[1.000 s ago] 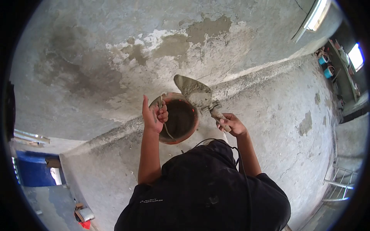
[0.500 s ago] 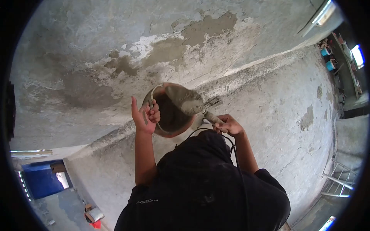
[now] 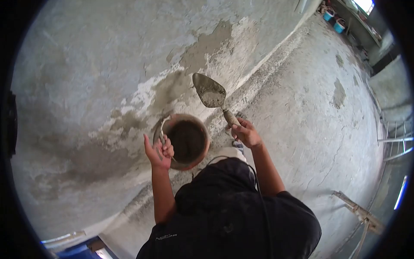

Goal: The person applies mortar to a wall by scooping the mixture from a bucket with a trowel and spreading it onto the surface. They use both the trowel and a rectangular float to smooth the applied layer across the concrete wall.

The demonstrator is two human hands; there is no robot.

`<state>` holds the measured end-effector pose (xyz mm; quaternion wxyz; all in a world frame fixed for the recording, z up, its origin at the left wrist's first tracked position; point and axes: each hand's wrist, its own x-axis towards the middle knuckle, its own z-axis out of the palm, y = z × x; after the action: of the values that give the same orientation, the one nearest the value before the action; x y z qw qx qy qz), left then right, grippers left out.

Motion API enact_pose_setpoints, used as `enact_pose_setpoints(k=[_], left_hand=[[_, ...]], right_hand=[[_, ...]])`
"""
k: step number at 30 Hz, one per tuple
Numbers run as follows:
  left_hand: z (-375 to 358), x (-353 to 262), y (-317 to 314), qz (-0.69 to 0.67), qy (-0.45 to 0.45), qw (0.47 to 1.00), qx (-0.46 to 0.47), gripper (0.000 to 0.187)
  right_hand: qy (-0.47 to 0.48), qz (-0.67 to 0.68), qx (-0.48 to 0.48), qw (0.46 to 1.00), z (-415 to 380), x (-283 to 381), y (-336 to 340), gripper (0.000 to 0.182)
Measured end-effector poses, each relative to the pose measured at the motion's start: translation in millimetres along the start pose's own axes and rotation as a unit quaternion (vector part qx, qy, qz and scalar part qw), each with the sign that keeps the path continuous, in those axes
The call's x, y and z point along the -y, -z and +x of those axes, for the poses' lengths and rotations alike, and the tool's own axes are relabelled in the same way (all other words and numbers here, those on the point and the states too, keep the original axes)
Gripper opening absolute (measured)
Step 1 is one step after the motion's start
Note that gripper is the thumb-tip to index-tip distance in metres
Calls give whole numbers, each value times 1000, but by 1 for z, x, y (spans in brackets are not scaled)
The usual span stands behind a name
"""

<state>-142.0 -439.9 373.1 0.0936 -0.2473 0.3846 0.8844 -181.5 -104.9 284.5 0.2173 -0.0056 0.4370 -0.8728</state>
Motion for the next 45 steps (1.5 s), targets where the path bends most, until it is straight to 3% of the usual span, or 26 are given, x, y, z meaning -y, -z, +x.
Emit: enact_pose_setpoints(k=[3,9,11,12,13,18,22,27,31,33,35,36,40,45], left_hand=[[12,0,22,29,31,999,-16,75],[19,15,74,45,69,990,-113,70],[13,17,76,61,82,987,-125,70],[14,20,69,52,82,983,-159,72],[16,24,65,42,82,977,-195,74],[14,26,73,56,96,976,-185,77],[9,26,81,26,103,976,-192,78],[6,32,73,29,87,976,-198,77],[10,38,61,44,85,976,-193,76],[12,41,70,45,81,978,-190,75],[14,41,70,45,76,978,-187,75],[13,40,68,48,76,977,-194,75],[12,40,59,56,78,971,-220,76],[9,41,56,49,80,977,-190,75]], right_hand=[[46,-53,-93,993,29,-15,-12,33],[86,-116,-268,952,111,-76,-33,59],[290,-376,-329,816,149,-111,-39,67],[277,-440,-315,794,156,-110,-50,74],[220,-414,-316,825,160,-108,-66,78],[169,-410,-313,840,175,-174,-64,80],[121,-402,-292,859,148,-175,-48,80],[203,-394,-367,818,158,-131,-38,79],[193,-408,-296,842,172,-94,-53,80],[190,-341,-288,875,171,-105,-77,79],[179,-358,-258,879,160,-115,-97,81],[127,-363,-219,897,149,-114,-107,82],[150,-385,-180,893,119,-146,-113,78],[164,-416,-258,857,119,-138,-90,78]])
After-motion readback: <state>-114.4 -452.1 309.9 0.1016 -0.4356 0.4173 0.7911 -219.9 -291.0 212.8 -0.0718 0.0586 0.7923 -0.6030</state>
